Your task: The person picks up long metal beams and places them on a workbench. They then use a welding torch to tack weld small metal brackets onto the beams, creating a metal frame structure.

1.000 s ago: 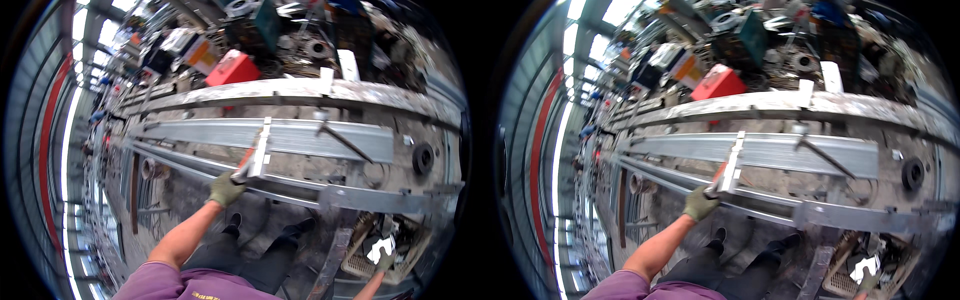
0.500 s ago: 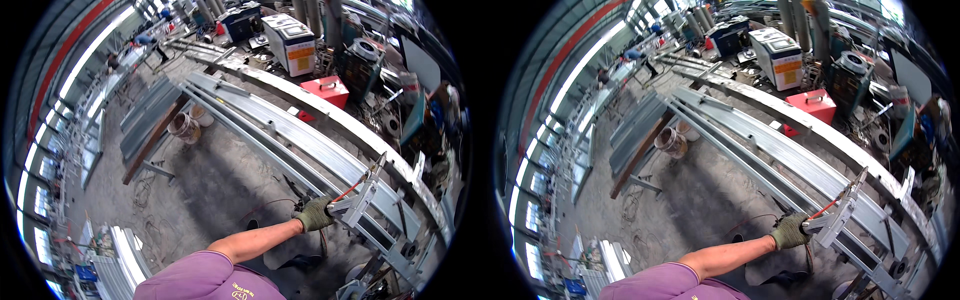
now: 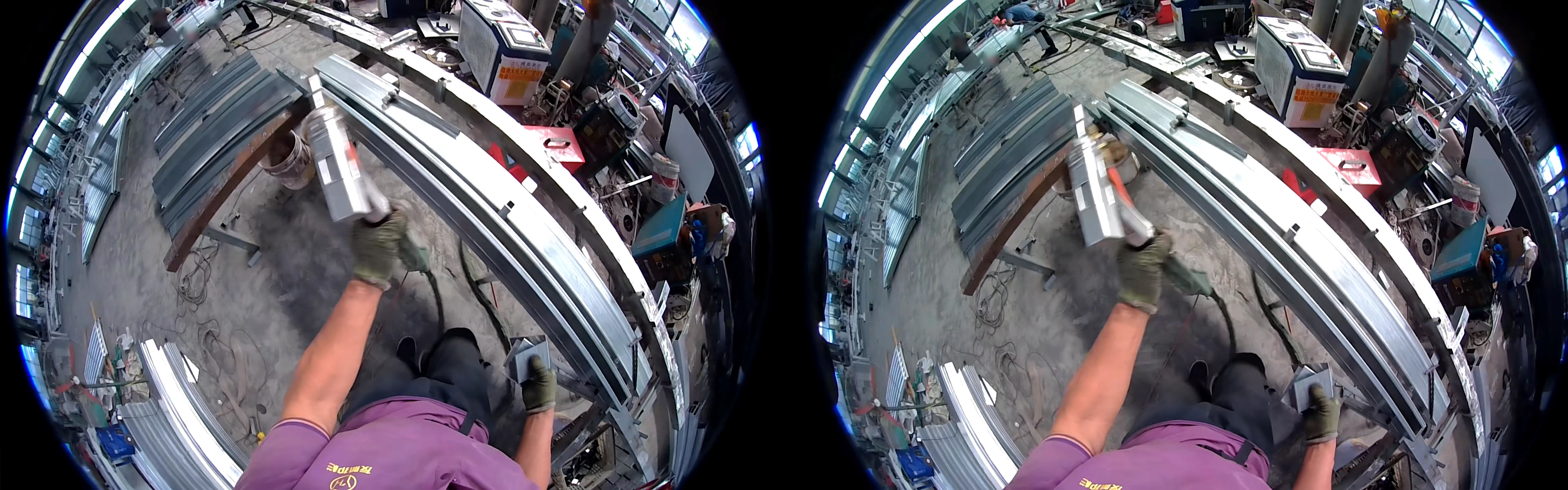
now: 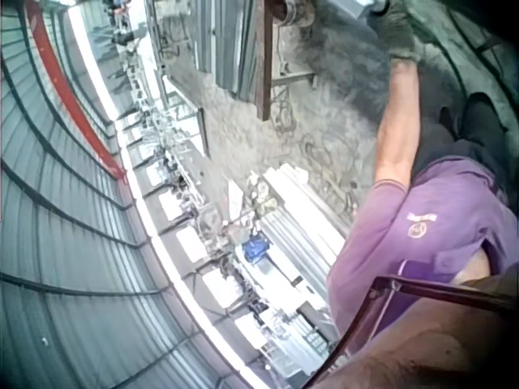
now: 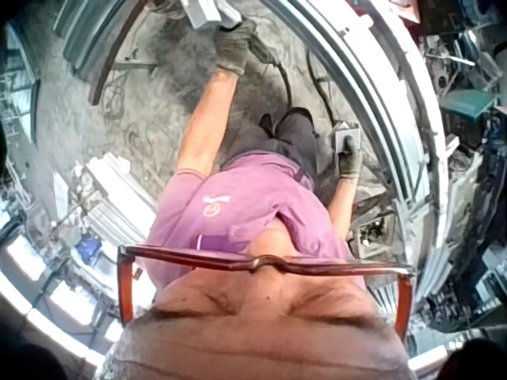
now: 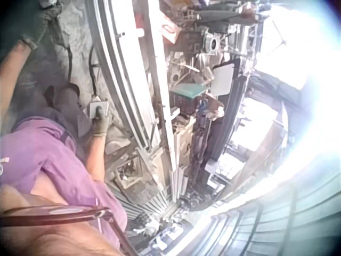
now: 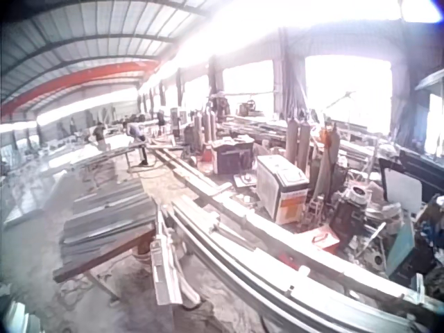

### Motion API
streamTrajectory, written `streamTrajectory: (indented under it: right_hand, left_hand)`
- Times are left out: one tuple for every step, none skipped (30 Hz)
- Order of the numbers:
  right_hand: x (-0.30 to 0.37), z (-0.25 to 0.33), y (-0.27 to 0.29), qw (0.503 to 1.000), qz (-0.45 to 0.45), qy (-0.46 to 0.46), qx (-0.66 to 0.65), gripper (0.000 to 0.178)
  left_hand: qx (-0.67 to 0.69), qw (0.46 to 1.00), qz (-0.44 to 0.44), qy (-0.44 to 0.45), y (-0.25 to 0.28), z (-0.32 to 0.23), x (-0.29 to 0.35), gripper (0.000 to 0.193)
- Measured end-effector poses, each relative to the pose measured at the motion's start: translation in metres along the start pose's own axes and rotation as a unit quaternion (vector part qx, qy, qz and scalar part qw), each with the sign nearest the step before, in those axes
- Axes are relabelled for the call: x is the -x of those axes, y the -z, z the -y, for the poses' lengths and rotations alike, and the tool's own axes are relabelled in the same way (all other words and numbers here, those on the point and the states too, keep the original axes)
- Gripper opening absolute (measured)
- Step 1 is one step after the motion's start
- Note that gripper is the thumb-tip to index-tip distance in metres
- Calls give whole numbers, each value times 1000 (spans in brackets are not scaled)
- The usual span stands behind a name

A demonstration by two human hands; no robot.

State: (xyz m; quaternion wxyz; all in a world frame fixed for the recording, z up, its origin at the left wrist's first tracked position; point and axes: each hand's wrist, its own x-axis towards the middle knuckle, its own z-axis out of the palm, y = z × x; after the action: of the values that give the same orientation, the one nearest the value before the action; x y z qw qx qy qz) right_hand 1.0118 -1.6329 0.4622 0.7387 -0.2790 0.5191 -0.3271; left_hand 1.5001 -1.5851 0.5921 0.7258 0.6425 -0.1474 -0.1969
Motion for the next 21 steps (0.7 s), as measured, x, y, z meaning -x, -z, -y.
streamTrajectory:
  right_hand:
    - [-12,3,-18,1000,13,-18,-8,46]
    - [-23,7,-36,999,23,-33,-15,45]
    - [-35,9,-55,998,39,-52,-23,44]
    - [-45,12,-76,997,61,-45,-18,45]
    - [-55,16,-96,996,82,-38,-13,45]
    - [-66,21,-113,995,99,-29,-7,45]
    - [-78,23,-126,994,105,-29,7,47]
    - [-83,31,-153,992,110,-61,-4,50]
    - [-95,34,-170,990,128,-57,3,52]
    - [-108,36,-184,988,146,-53,10,53]
    - [-127,32,-187,990,123,-69,8,52]
    - [-131,40,-210,989,137,-51,20,52]
    - [-147,44,-224,987,146,-66,7,53]
    - [-158,48,-236,985,151,-81,-7,53]
    - [-169,56,-253,984,158,-83,-15,53]
    - [-180,64,-273,982,164,-86,-25,54]
    - [-186,75,-298,980,172,-91,-32,54]
    - [-169,109,-363,963,256,-73,-32,55]
    - [-190,115,-368,966,249,-64,-17,54]
    - [-208,122,-385,967,247,-57,-3,53]
    - [-219,128,-404,968,247,-51,-21,50]
  left_hand:
    - [18,1000,-10,5,18,-3,-10,8]
    - [37,999,-17,11,34,-1,-23,7]
    - [21,999,-41,-19,54,9,-37,8]
    - [6,997,-66,-50,71,23,-52,9]
    - [-11,993,-101,-64,82,33,-64,13]
    - [-28,991,-117,-51,90,32,-69,13]
    - [-31,991,-119,-43,99,33,-77,14]
    - [-37,991,-125,-34,109,34,-84,14]
    - [-37,991,-128,-24,114,37,-89,14]
    - [-36,991,-131,-14,118,41,-96,13]
    - [-32,991,-133,-7,116,45,-107,13]
    - [-38,989,-140,0,114,45,-117,13]
    - [-44,988,-147,8,109,45,-127,13]
    - [-48,987,-150,18,105,46,-134,13]
    - [-28,989,-138,50,105,53,-141,15]
    - [-32,987,-145,62,104,61,-152,15]
    - [-36,984,-157,75,105,69,-160,15]
    - [-43,980,-172,91,109,73,-165,16]
    - [-15,982,-145,121,98,69,-169,18]
    - [-21,984,-143,107,92,68,-175,18]
    - [-29,985,-141,93,86,68,-181,19]
